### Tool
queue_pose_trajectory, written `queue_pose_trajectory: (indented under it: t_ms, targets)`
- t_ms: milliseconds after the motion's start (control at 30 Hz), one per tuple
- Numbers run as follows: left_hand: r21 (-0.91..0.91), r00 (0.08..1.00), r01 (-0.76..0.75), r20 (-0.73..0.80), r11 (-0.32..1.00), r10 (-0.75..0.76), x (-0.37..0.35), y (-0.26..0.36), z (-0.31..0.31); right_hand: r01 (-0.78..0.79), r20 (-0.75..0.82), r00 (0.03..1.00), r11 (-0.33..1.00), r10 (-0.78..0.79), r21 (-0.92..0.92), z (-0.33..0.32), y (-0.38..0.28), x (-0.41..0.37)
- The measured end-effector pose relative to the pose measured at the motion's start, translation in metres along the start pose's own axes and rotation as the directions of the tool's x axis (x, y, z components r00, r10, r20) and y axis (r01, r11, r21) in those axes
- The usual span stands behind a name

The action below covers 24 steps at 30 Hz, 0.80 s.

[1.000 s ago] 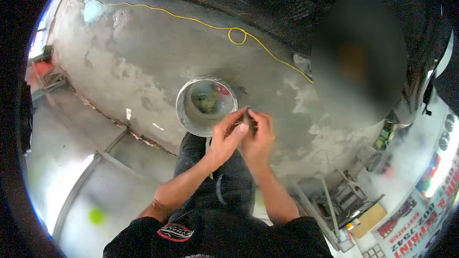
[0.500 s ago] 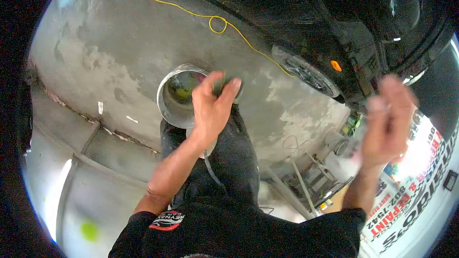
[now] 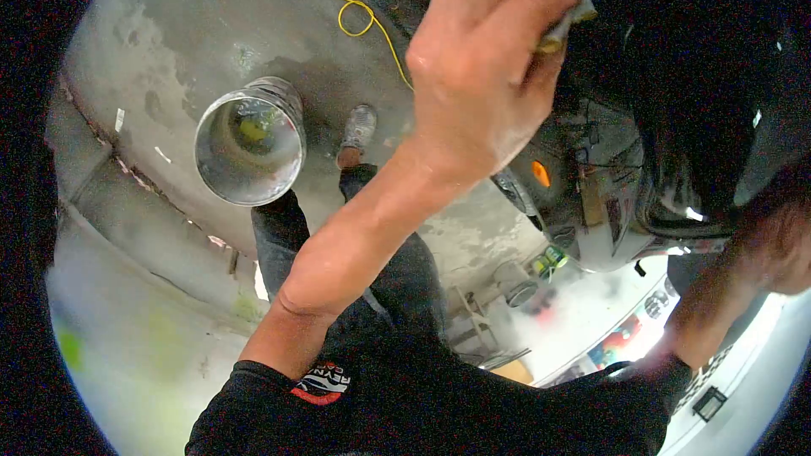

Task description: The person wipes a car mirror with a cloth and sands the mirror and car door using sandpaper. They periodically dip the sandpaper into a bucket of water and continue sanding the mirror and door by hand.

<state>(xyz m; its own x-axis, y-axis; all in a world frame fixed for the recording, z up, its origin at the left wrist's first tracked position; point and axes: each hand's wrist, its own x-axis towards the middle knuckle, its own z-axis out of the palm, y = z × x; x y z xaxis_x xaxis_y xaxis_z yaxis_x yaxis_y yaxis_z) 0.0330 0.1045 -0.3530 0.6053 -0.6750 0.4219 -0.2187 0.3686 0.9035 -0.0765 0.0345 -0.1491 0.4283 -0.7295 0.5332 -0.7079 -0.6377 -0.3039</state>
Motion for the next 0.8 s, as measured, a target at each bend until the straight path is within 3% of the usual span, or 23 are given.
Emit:
queue_pose_trajectory:
  t_ms: [33, 67, 167, 233, 433, 600, 800]
  targets:
    - [0.017, 1.0, -0.011, 0.014, 1.0, 0.011, -0.004, 0.0, 0.005, 0.064, 0.125, 0.99, 0.998, -0.062, -0.015, -0.015, 0.011, 0.008]
    - [0.034, 0.999, -0.021, 0.03, 0.999, 0.02, -0.007, -0.002, 0.01, 0.065, 0.058, 0.996, 0.995, -0.061, -0.07, -0.013, 0.013, 0.006]
    - [-0.071, 1.0, -0.022, 0.014, 0.997, 0.023, -0.024, -0.001, 0.022, 0.142, 0.066, 0.988, 0.987, -0.137, -0.071, -0.013, 0.017, 0.006]
    - [-0.12, 1.0, -0.013, -0.023, 0.993, 0.01, -0.029, 0.0, 0.028, 0.095, 0.03, 0.995, 0.986, -0.092, -0.134, -0.003, 0.006, 0.002]
    - [-0.215, 0.998, -0.059, -0.033, 0.975, 0.053, -0.018, -0.004, 0.032, 0.243, 0.161, 0.961, 0.964, -0.224, -0.106, -0.003, 0.011, 0.005]
    - [-0.278, 0.998, -0.031, 0.044, 0.96, 0.045, -0.01, -0.007, 0.027, 0.203, 0.128, 0.975, 0.962, -0.181, -0.182, -0.006, 0.005, -0.003]
    - [-0.243, 0.999, -0.046, -0.016, 0.969, 0.043, -0.013, -0.008, 0.033, 0.183, 0.118, 0.98, 0.958, -0.16, -0.22, -0.005, 0.003, -0.004]
